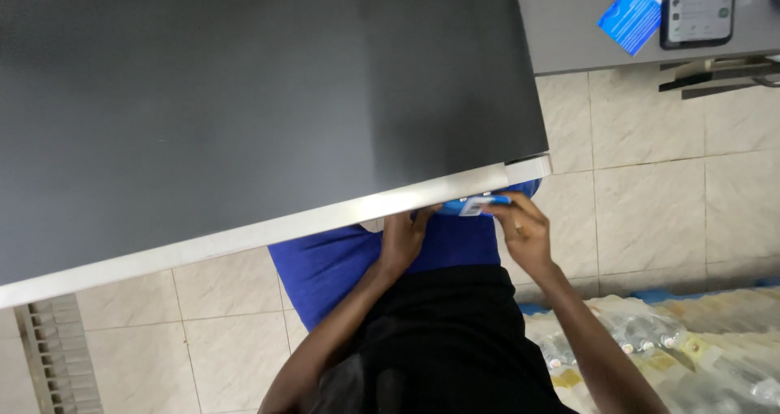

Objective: Picking individual blue labels from a stack and placing them onto a moving conveyor belt.

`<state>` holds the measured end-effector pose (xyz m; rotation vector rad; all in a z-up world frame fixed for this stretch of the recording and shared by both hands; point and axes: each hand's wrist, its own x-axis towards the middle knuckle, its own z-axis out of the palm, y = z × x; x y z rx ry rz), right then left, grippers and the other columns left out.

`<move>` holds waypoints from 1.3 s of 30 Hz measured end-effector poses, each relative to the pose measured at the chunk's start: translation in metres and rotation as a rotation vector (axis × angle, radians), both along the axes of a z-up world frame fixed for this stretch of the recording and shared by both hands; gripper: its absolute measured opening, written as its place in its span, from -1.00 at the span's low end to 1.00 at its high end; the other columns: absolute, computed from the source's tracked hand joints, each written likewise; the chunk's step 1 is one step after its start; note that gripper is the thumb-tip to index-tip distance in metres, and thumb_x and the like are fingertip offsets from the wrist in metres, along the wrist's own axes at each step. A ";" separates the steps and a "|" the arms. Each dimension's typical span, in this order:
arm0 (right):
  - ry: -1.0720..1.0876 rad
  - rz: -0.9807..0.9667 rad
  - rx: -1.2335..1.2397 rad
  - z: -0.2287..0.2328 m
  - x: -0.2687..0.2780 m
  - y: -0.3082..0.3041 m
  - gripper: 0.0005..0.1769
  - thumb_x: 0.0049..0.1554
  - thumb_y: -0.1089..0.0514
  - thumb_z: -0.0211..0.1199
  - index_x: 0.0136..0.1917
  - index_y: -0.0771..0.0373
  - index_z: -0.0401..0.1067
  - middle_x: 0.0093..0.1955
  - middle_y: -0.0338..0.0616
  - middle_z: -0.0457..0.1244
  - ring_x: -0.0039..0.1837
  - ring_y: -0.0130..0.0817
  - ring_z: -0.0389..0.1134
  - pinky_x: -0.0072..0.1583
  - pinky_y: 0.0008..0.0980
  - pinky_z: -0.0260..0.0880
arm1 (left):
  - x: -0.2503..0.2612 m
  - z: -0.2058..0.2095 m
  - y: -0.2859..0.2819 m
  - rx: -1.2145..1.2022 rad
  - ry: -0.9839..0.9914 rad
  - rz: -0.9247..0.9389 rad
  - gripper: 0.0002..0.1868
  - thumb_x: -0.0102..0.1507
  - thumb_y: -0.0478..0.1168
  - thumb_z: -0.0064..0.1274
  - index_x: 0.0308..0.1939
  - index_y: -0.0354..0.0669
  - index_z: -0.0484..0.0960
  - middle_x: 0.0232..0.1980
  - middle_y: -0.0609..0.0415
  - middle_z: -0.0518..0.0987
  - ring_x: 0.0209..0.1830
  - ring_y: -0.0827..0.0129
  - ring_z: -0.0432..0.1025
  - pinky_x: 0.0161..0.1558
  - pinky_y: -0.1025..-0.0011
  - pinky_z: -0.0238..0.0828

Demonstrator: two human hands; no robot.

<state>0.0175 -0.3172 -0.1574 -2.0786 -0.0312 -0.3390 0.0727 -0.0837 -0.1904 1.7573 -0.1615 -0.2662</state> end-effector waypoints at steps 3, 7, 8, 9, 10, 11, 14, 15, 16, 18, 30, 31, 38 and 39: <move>0.280 -0.019 0.163 0.020 0.003 -0.004 -0.80 0.33 0.30 0.31 0.14 0.16 0.71 0.10 -0.09 0.47 -0.16 -0.46 0.29 -0.02 -0.27 0.39 | -0.002 -0.004 -0.001 0.007 0.060 -0.007 -0.75 0.50 -0.30 0.10 0.20 -0.42 0.62 -0.13 -0.20 0.68 -0.17 0.04 0.60 -0.02 0.00 0.45; 0.410 -0.017 0.256 0.013 -0.008 -0.008 -0.77 0.29 0.33 0.34 0.20 0.27 0.68 0.06 -0.03 0.48 0.04 -0.31 0.45 0.11 -0.22 0.46 | -0.009 -0.014 -0.002 0.046 0.098 -0.046 -0.69 0.52 -0.22 0.09 0.26 -0.36 0.62 -0.13 -0.25 0.68 -0.16 0.20 0.57 -0.03 0.10 0.45; 0.452 -0.010 0.368 0.006 -0.012 -0.007 -0.65 0.19 0.41 0.40 0.26 0.34 0.62 0.11 -0.02 0.46 0.11 -0.31 0.45 0.14 -0.22 0.51 | -0.009 -0.011 -0.002 0.053 0.116 -0.056 -0.64 0.54 -0.17 0.07 0.28 -0.41 0.57 -0.16 -0.24 0.65 -0.23 0.19 0.55 -0.09 0.04 0.43; 0.493 -0.002 0.482 -0.001 -0.016 -0.006 -0.49 0.09 0.48 0.47 0.32 0.41 0.56 0.15 -0.02 0.44 0.18 -0.32 0.45 0.18 -0.22 0.56 | -0.008 -0.008 -0.001 0.062 0.134 -0.068 -0.58 0.55 -0.12 0.04 0.30 -0.45 0.52 -0.18 -0.23 0.62 -0.31 0.18 0.53 -0.14 -0.01 0.41; 0.497 -0.001 0.483 -0.004 -0.017 -0.006 -0.49 0.09 0.48 0.47 0.32 0.41 0.56 0.15 -0.02 0.44 0.18 -0.32 0.45 0.18 -0.22 0.56 | -0.007 -0.004 0.000 0.063 0.139 -0.066 -0.58 0.55 -0.12 0.04 0.30 -0.45 0.52 -0.18 -0.23 0.62 -0.31 0.18 0.53 -0.14 -0.01 0.41; 0.500 0.003 0.521 -0.006 -0.019 -0.005 -0.47 0.08 0.49 0.47 0.33 0.44 0.54 0.13 -0.05 0.41 0.11 -0.37 0.46 0.13 -0.28 0.60 | -0.006 0.000 0.000 0.042 0.119 -0.123 -0.60 0.55 -0.22 0.01 0.41 -0.37 0.50 -0.06 -0.20 0.62 -0.10 -0.02 0.55 0.04 -0.05 0.44; 0.496 0.002 0.556 -0.010 -0.019 -0.006 -0.46 0.07 0.49 0.48 0.33 0.48 0.52 0.09 -0.06 0.38 0.04 -0.40 0.48 0.07 -0.33 0.65 | -0.005 0.003 -0.003 0.010 0.128 -0.171 -0.52 0.52 -0.32 0.02 0.54 -0.25 0.47 0.11 -0.13 0.63 0.17 -0.16 0.55 0.26 -0.08 0.46; 0.487 -0.004 0.554 -0.011 -0.018 -0.006 -0.47 0.07 0.49 0.48 0.32 0.49 0.53 0.09 -0.04 0.38 0.04 -0.38 0.49 0.06 -0.34 0.66 | -0.004 0.003 -0.003 0.000 0.156 -0.165 -0.49 0.50 -0.32 0.06 0.56 -0.20 0.47 0.17 -0.10 0.64 0.22 -0.10 0.53 0.30 -0.06 0.46; 0.485 -0.006 0.554 -0.008 -0.014 -0.006 -0.47 0.07 0.49 0.48 0.32 0.49 0.53 0.09 -0.04 0.38 0.04 -0.38 0.49 0.06 -0.34 0.66 | -0.004 -0.004 -0.001 0.000 0.155 -0.167 -0.49 0.50 -0.32 0.06 0.56 -0.20 0.47 0.17 -0.10 0.64 0.22 -0.10 0.53 0.30 -0.06 0.46; 0.466 -0.036 0.519 -0.002 -0.013 -0.004 -0.46 0.06 0.53 0.48 0.32 0.50 0.54 0.07 -0.03 0.39 0.05 -0.39 0.48 0.09 -0.31 0.64 | -0.011 -0.017 0.005 -0.096 0.297 -0.140 -0.40 0.51 -0.16 0.10 0.60 -0.28 0.37 0.39 -0.25 0.57 0.38 -0.17 0.45 0.43 -0.22 0.29; 0.495 -0.093 0.586 0.002 -0.012 -0.001 -0.44 0.02 0.56 0.51 0.31 0.51 0.55 -0.05 0.01 0.46 0.04 -0.39 0.49 0.13 -0.32 0.61 | -0.021 -0.006 0.009 -0.041 0.293 -0.052 -0.25 0.29 -0.20 0.40 0.50 -0.39 0.47 0.39 -0.31 0.59 0.47 -0.23 0.39 0.53 -0.27 0.16; 0.494 -0.092 0.587 -0.006 -0.015 -0.005 -0.44 0.02 0.56 0.51 0.31 0.51 0.55 -0.05 0.01 0.46 0.04 -0.39 0.49 0.13 -0.32 0.61 | -0.021 -0.006 0.010 -0.040 0.291 -0.051 -0.25 0.29 -0.20 0.40 0.50 -0.39 0.47 0.39 -0.31 0.59 0.47 -0.23 0.39 0.53 -0.27 0.16; 0.514 -0.112 0.527 -0.005 -0.012 -0.004 -0.43 -0.04 0.54 0.58 0.26 0.49 0.61 -0.07 0.13 0.53 0.02 -0.43 0.48 0.14 -0.29 0.59 | -0.019 -0.016 0.012 -0.031 0.293 0.015 -0.34 0.18 -0.26 0.51 0.31 -0.44 0.65 0.19 -0.21 0.73 0.27 -0.13 0.55 0.44 -0.18 0.32; 0.504 -0.120 0.517 -0.006 -0.012 -0.004 -0.45 -0.03 0.52 0.58 0.25 0.48 0.61 -0.08 0.14 0.52 0.01 -0.41 0.49 0.13 -0.31 0.59 | -0.019 -0.015 0.012 0.000 0.280 0.032 -0.40 0.19 -0.24 0.52 0.26 -0.41 0.71 0.12 -0.19 0.76 0.19 -0.12 0.60 0.40 -0.18 0.34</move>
